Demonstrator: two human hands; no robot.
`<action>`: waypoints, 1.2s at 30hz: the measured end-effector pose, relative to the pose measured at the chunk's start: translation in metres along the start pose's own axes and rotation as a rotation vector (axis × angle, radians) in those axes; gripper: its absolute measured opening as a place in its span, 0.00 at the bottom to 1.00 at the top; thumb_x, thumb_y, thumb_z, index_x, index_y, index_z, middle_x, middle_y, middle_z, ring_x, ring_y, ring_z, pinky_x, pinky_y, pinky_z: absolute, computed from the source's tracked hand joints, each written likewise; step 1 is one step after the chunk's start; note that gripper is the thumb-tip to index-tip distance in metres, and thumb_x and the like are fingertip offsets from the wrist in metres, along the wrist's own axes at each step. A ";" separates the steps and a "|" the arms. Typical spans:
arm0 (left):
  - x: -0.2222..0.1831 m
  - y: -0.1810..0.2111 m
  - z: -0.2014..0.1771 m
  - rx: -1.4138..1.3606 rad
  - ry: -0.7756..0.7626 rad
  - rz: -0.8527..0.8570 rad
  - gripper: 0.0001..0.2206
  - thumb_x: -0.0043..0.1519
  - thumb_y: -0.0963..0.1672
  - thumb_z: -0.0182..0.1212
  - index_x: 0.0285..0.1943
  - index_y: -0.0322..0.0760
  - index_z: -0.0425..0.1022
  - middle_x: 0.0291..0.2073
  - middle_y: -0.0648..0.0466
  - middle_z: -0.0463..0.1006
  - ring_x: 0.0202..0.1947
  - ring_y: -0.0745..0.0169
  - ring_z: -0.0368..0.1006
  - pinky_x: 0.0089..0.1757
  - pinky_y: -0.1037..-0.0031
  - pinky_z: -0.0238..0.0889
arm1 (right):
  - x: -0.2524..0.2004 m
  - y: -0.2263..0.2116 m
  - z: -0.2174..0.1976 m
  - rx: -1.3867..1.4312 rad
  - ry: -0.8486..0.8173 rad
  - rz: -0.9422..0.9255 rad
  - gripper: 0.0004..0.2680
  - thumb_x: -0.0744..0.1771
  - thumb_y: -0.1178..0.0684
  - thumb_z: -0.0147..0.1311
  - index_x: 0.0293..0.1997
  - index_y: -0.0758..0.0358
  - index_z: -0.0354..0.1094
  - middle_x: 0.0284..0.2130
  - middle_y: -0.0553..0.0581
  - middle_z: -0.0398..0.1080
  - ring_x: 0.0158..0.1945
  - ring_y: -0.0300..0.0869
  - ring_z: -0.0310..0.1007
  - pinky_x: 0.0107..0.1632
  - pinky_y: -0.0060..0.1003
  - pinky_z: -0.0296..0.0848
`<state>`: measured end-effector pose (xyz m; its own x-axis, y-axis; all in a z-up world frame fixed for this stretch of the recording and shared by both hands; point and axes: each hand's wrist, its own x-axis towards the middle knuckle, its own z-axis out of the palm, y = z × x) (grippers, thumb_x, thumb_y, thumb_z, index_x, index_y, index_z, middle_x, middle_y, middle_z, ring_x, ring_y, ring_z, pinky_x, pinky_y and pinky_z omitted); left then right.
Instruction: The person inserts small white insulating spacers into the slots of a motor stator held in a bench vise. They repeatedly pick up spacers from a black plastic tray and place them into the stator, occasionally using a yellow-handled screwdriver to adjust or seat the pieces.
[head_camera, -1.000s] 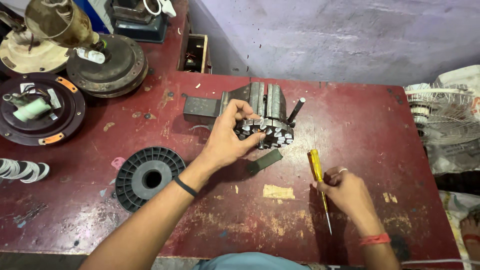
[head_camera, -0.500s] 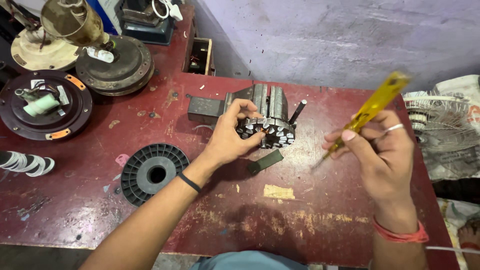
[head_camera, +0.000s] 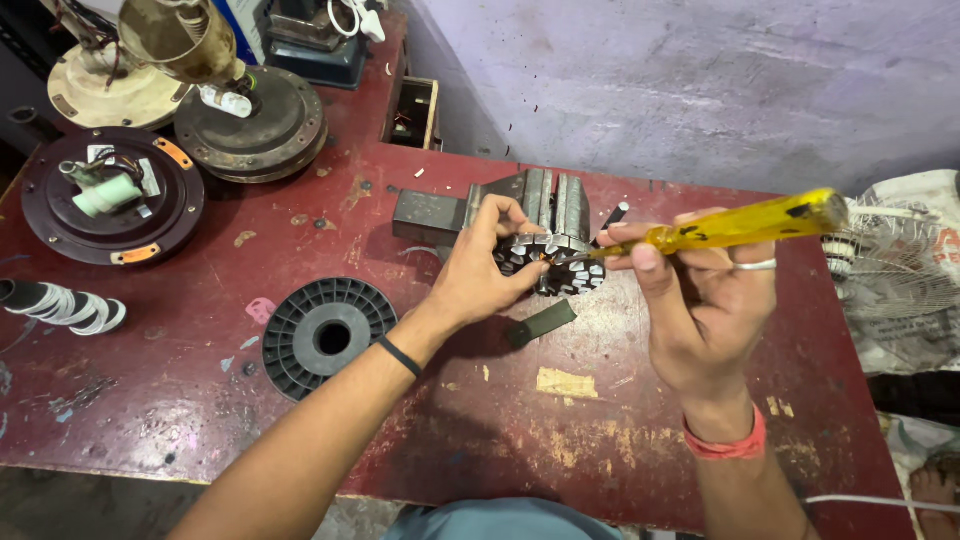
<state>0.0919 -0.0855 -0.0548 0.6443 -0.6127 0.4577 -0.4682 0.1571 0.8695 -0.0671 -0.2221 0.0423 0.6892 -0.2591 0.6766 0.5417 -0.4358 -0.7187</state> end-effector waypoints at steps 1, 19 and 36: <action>0.000 0.001 -0.001 0.032 0.000 0.006 0.27 0.54 0.41 0.74 0.55 0.35 0.58 0.45 0.48 0.84 0.50 0.58 0.80 0.53 0.68 0.68 | -0.001 0.001 0.003 0.009 0.007 0.007 0.08 0.75 0.62 0.51 0.58 0.68 0.54 0.42 0.68 0.75 0.49 0.48 0.81 0.48 0.39 0.82; 0.005 0.000 0.002 0.010 0.006 -0.072 0.24 0.53 0.41 0.75 0.51 0.37 0.60 0.39 0.50 0.81 0.45 0.60 0.78 0.49 0.67 0.70 | 0.021 -0.005 0.013 -0.392 -0.051 -0.082 0.05 0.72 0.60 0.57 0.46 0.75 0.73 0.38 0.60 0.75 0.36 0.38 0.79 0.38 0.29 0.77; 0.004 0.011 -0.002 -0.009 -0.029 -0.090 0.25 0.54 0.43 0.76 0.56 0.39 0.64 0.44 0.49 0.84 0.51 0.59 0.80 0.52 0.67 0.71 | 0.051 -0.008 0.015 -0.557 -0.289 -0.075 0.06 0.69 0.60 0.58 0.48 0.70 0.70 0.40 0.65 0.74 0.39 0.45 0.78 0.41 0.37 0.76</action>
<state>0.0902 -0.0846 -0.0433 0.6657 -0.6468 0.3722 -0.4038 0.1073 0.9085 -0.0291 -0.2193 0.0803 0.8033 -0.0011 0.5956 0.3153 -0.8475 -0.4269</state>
